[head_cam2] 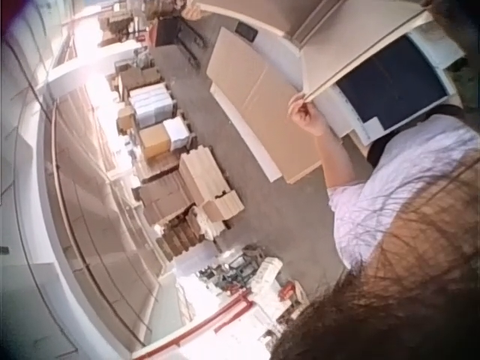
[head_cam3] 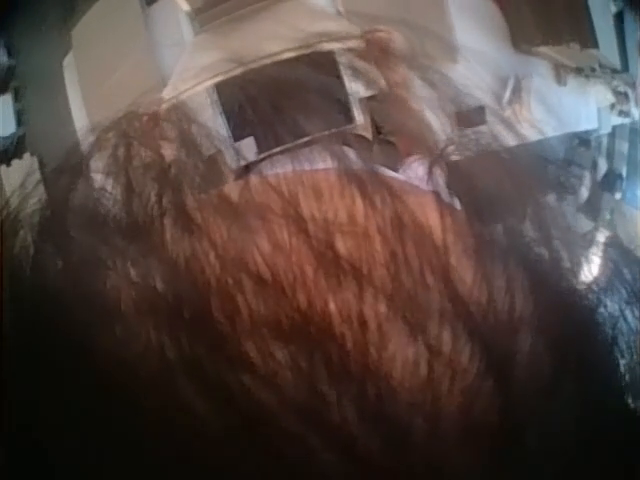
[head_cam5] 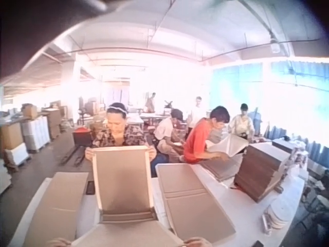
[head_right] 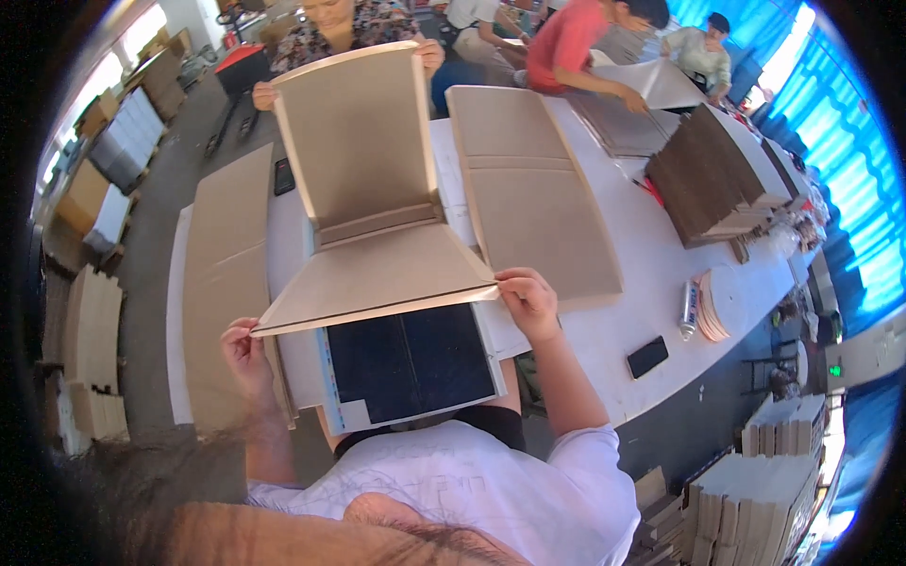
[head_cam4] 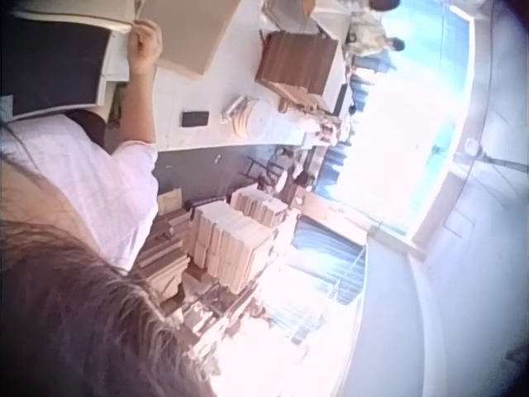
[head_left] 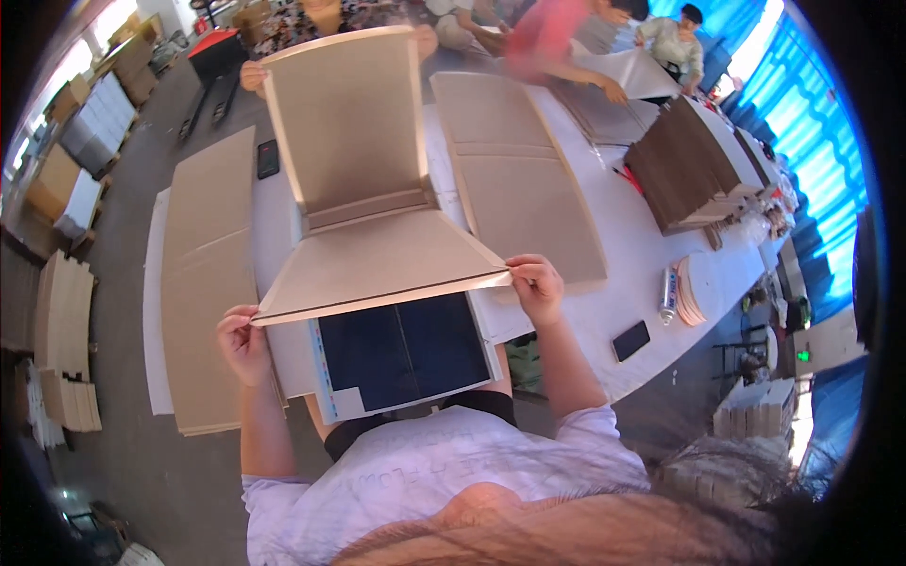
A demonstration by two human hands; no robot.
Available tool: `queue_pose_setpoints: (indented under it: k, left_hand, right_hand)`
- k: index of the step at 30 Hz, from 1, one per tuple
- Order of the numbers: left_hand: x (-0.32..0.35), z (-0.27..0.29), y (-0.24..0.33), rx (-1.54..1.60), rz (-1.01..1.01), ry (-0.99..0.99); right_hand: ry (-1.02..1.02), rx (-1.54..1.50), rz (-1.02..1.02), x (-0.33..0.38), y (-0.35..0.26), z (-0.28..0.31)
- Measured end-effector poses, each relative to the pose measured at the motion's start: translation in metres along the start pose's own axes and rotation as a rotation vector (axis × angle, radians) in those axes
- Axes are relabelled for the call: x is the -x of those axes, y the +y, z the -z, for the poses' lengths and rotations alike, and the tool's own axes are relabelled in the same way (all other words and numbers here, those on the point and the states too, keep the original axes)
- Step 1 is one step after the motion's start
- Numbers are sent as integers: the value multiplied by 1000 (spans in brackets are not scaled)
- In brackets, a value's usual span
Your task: Assembling and folding cardboard packaging components on a factory workbench.
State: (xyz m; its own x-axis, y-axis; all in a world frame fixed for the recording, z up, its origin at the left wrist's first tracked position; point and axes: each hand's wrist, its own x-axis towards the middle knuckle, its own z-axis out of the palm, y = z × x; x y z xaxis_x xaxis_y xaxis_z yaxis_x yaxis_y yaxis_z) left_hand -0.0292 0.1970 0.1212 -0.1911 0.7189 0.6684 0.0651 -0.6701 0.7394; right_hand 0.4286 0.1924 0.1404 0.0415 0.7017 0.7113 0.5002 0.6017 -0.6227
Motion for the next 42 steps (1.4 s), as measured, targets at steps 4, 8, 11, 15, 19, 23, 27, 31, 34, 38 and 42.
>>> queue_pose_setpoints:
  k: [4, 8, 11, 15, 19, 23, 27, 31, 34, 38, 42]
  left_hand:
    - [-2, -1, -1, -48, -55, -15]
    - [0, -9, -3, -2, -30, -32]
    - [-1, -1, 4, -39, -25, -52]
    - [-6, 10, 14, -170, -52, -114]
    - [-15, 20, 21, -213, 17, -226]
    - [-22, 22, 13, 110, 230, -309]
    - [-46, -4, 34, 296, 657, -45]
    - [-76, -13, 30, 298, 653, 8]
    - [-88, -17, 27, 297, 690, 26]
    - [-99, -20, 24, 300, 685, 64]
    - [-107, -42, 22, 168, 415, 161]
  right_hand:
    - [-48, 164, 135, -7, -2, 9]
    - [-29, 124, 48, 1, -3, 16]
    - [-44, 39, -14, 5, 4, 15]
    - [-125, -26, -13, -1, 0, 15]
    - [-197, -8, 56, -12, -7, 20]
    - [-195, -426, -311, -16, 11, 16]
    - [-124, -510, -641, -45, 16, 8]
    - [382, 139, 150, -62, -48, -61]
    - [-203, 306, 925, -76, -102, -114]
    - [-243, 531, 766, -91, -118, -185]
    - [-68, 403, 647, -114, -110, -213]
